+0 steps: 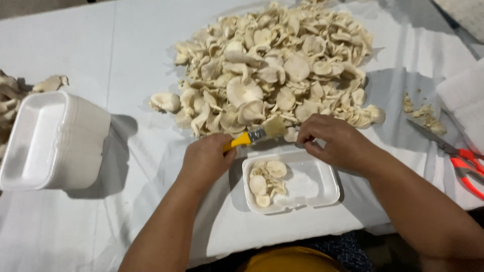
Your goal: Cleaning oyster mushrooms with a brush and packing them into styrofoam trays for sale.
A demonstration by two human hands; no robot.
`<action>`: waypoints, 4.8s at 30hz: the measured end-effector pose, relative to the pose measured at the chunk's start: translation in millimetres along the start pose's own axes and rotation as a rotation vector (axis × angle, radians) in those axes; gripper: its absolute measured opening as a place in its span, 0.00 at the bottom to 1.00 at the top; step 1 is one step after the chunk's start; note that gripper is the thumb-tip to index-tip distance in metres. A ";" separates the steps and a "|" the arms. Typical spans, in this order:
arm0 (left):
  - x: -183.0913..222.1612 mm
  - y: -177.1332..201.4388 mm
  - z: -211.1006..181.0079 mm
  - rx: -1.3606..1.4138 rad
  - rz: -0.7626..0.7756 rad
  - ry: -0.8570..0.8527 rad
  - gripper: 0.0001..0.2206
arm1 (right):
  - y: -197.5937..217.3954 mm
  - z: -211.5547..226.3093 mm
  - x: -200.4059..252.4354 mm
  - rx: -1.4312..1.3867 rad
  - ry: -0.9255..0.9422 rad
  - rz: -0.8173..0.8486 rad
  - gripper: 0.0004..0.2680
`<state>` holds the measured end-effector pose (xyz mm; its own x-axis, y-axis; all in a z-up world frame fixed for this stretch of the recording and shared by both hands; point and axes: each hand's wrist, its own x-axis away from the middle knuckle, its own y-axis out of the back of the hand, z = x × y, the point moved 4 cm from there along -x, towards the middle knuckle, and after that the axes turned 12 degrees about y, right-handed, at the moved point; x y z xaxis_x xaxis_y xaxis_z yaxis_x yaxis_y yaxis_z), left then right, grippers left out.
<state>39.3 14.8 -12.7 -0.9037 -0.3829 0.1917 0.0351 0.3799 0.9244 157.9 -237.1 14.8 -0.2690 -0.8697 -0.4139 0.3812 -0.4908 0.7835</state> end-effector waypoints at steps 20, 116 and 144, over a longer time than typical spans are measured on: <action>-1.6 10.5 1.1 0.074 -0.047 0.027 0.08 | -12.4 30.3 -7.7 -0.261 -0.042 0.142 0.03; -2.4 -0.2 -4.4 -0.119 0.103 -0.105 0.13 | -4.5 -6.9 -1.1 0.495 0.283 -0.196 0.04; 1.2 12.0 -5.5 -0.029 0.090 0.001 0.13 | -1.7 -24.7 6.0 0.371 0.214 -0.225 0.03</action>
<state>40.9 14.2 0.5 -0.8958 -0.3496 0.2745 0.1284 0.3877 0.9128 177.5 -242.7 -0.4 -0.1057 -0.7548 -0.6474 -0.0174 -0.6495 0.7601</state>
